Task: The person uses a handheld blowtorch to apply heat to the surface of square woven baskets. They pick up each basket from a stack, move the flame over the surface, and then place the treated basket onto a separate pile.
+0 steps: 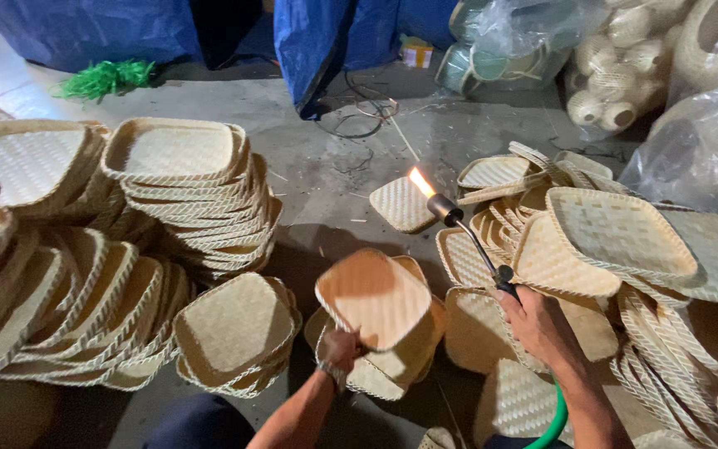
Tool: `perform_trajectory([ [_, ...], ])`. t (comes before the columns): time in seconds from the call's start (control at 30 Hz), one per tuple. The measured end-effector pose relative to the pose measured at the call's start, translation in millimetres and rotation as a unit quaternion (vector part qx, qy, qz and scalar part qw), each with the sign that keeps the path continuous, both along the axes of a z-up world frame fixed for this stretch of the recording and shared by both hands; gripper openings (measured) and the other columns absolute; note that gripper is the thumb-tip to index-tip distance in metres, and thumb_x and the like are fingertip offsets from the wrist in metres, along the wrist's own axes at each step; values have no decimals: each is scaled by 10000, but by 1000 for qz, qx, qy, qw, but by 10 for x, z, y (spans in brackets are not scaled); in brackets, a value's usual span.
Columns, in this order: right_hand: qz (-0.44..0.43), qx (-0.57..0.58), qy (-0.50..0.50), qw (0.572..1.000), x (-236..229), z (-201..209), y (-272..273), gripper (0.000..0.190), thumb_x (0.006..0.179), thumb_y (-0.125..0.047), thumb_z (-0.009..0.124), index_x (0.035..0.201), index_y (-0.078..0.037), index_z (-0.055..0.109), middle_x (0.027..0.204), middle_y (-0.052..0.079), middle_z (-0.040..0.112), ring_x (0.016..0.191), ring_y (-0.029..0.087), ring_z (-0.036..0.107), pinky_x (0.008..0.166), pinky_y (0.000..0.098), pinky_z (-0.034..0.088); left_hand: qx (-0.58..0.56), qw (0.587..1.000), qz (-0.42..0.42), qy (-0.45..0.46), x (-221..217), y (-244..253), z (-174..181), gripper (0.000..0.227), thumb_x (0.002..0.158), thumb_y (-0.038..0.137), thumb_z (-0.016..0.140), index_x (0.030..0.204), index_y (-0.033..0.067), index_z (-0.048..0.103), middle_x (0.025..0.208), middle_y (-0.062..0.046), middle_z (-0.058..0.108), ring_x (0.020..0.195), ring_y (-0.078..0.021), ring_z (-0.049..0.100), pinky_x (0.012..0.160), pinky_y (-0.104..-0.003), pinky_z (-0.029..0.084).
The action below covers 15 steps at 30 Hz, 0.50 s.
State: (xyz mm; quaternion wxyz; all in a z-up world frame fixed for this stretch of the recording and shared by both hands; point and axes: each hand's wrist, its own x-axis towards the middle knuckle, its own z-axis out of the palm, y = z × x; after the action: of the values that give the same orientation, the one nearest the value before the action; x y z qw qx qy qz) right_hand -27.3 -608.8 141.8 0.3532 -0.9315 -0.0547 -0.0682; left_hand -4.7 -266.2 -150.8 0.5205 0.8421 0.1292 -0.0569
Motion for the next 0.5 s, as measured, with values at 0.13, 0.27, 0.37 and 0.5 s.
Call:
perform_trajectory([
  [0.13, 20, -29, 1, 999, -6, 94, 86, 358, 965, -347, 590, 913, -1, 664, 621, 173, 593, 553, 282, 582, 557, 420, 477, -309, 935, 164, -54, 528, 376, 377, 184, 905, 88, 733, 983, -62, 661, 777, -127, 691, 613, -212, 652, 478, -377, 555],
  [0.27, 16, -93, 71, 993, -157, 260, 293, 416, 973, -396, 629, 945, 16, 680, 644, 185, 623, 589, 282, 621, 582, 419, 493, -397, 881, 204, -156, 843, 833, 1078, 133, 907, 53, 723, 944, -68, 685, 797, -108, 704, 616, -174, 657, 499, -349, 575],
  [0.37, 65, -130, 121, 982, -263, 297, 532, 386, 937, -411, 643, 988, -31, 691, 647, 184, 671, 586, 289, 669, 579, 442, 513, -417, 864, 187, -211, 780, 1076, 1779, 100, 903, 80, 713, 946, -9, 729, 817, -55, 736, 624, -137, 668, 523, -307, 570],
  [0.5, 233, -59, -99, 966, -328, 178, 754, 326, 913, -336, 656, 977, -18, 694, 753, 254, 671, 696, 441, 645, 528, 475, 489, -357, 885, 181, -239, 736, 1299, 2097, 111, 927, 74, 687, 926, -32, 719, 783, -77, 707, 598, -155, 644, 529, -315, 562],
])
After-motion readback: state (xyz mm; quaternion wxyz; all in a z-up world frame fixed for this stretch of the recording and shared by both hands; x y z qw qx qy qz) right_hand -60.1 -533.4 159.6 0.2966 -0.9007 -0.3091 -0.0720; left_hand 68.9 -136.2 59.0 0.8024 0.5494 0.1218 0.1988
